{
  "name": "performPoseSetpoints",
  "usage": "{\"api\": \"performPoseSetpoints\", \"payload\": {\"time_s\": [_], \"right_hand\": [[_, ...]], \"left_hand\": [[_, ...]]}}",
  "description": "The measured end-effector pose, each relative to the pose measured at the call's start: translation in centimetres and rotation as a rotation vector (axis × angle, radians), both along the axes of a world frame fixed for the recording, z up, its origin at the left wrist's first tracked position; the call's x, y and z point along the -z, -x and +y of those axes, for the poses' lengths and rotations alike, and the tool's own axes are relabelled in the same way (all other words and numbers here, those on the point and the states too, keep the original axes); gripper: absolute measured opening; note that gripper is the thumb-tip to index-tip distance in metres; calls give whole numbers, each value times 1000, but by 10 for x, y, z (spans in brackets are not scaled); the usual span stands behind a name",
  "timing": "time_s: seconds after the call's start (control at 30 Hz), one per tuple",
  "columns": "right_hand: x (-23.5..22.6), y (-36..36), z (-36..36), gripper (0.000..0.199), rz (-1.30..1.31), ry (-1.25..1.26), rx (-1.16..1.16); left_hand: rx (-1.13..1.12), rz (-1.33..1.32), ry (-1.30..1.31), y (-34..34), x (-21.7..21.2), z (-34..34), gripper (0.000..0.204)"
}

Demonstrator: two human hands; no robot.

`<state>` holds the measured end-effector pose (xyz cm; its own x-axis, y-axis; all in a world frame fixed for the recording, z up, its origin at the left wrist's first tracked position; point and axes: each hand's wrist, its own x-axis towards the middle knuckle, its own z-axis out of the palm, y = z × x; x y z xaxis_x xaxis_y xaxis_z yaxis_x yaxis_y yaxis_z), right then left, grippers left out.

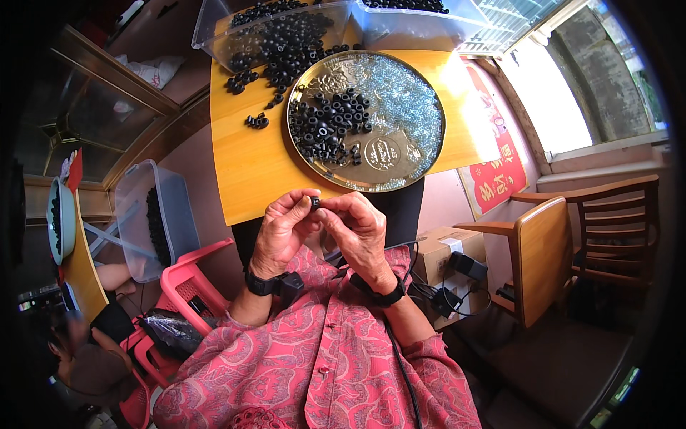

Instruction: The person is sorting and inspecting black rubber gaskets at a table, placing them into plastic containers.

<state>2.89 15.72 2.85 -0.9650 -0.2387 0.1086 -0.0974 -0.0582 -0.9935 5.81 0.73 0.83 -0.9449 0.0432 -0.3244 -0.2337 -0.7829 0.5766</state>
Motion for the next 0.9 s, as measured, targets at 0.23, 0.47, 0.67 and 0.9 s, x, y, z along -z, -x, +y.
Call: {"api": "performPoseSetpoints", "payload": {"time_s": [0.23, 0.47, 0.67, 0.9], "right_hand": [[-16, -3, -3, 8, -302, 81, -3], [3, -2, -3, 17, 247, -232, 54], [3, -8, -9, 13, -28, 36, 57], [-2, -7, -1, 16, -115, -2, -11]], "left_hand": [[14, 13, -56, 0, 11, -2, 20], [12, 75, -34, 0, 11, 8, 20], [-7, 29, -309, 0, 18, 4, 21], [-7, 66, -400, 1, 21, 4, 23]]}}
